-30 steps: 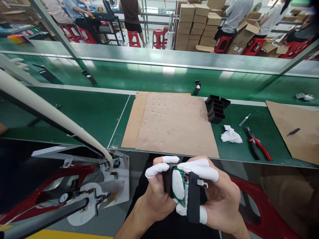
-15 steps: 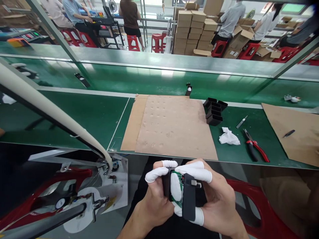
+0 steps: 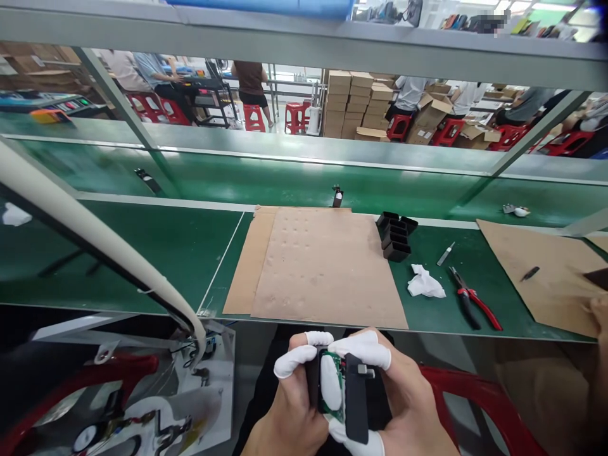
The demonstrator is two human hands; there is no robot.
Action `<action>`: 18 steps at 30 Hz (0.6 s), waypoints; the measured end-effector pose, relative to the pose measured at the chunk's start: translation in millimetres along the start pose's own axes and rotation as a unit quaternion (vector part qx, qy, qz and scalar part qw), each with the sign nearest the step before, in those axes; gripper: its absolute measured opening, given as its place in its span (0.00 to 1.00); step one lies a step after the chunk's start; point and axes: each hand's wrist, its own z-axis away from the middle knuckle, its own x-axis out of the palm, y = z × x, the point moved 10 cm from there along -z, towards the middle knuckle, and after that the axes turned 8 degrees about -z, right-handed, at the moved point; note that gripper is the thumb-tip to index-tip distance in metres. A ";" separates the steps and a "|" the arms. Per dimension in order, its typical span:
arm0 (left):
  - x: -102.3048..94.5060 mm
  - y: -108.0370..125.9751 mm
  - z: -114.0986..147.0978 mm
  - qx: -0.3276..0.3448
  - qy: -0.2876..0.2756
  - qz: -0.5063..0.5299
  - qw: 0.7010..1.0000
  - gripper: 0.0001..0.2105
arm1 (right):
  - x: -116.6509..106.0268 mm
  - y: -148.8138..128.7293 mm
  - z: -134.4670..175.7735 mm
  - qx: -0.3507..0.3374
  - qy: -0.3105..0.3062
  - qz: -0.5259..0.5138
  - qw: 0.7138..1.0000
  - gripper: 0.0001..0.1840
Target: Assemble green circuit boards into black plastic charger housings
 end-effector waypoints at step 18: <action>19.4 37.5 -5.8 0.138 -0.089 -0.077 0.983 0.35 | -2.8 -10.6 -1.1 -0.021 0.030 0.108 0.993 0.34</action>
